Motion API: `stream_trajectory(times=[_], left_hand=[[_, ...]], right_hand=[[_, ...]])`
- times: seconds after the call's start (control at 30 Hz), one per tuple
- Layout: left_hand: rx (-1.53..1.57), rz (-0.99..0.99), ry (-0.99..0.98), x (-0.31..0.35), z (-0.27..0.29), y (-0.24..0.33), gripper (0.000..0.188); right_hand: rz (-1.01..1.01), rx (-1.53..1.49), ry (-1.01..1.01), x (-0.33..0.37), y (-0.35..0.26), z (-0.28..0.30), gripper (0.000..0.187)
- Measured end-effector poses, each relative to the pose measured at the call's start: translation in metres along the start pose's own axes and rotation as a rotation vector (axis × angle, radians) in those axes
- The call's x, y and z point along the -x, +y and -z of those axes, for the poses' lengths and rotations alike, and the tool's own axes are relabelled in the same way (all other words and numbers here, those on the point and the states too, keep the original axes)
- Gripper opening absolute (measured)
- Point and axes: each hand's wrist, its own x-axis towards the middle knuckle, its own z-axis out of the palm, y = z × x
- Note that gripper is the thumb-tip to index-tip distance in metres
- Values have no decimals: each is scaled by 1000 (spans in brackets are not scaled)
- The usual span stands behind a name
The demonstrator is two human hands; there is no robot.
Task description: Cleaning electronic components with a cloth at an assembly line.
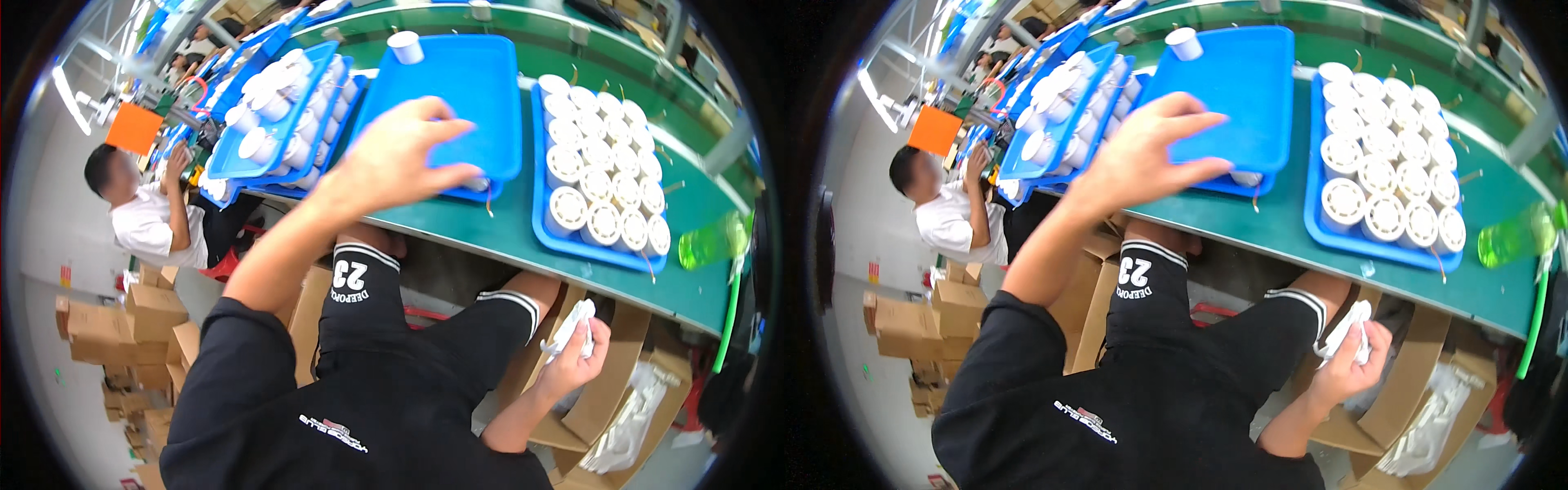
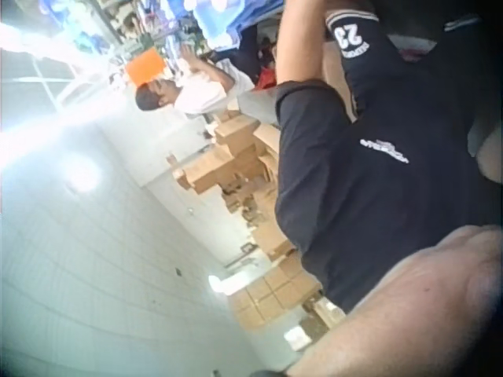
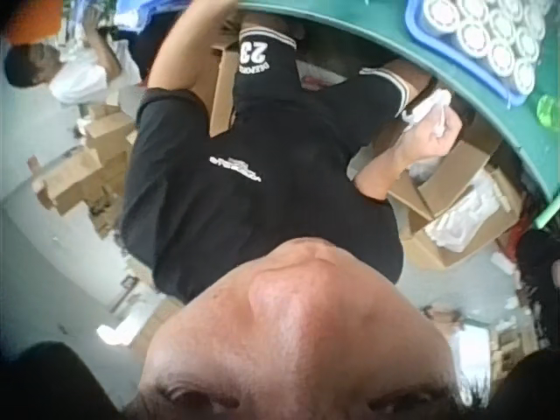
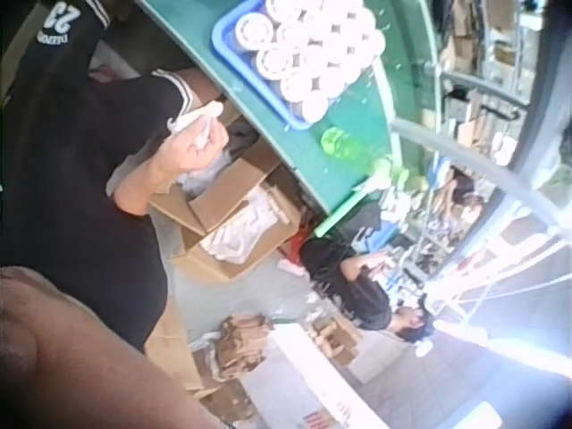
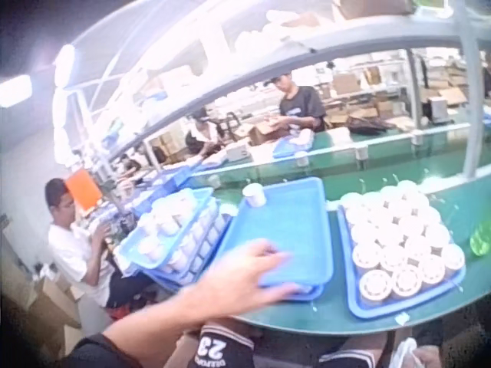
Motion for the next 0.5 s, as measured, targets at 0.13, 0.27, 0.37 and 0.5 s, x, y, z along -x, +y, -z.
stream_trajectory(times=[0.13,0.27,0.37,0.5], left_hand=[[-244,357,33,57,117,-80,36],[-298,606,204,123,234,-197,35],[-314,665,-131,147,246,-237,45],[-321,715,-115,155,203,-275,57]], right_hand=[[125,-14,-147,10,-9,-31,10],[72,-59,-293,28,-31,-64,11],[60,-23,-389,42,-36,-95,12],[77,37,-526,64,-59,-140,13]])
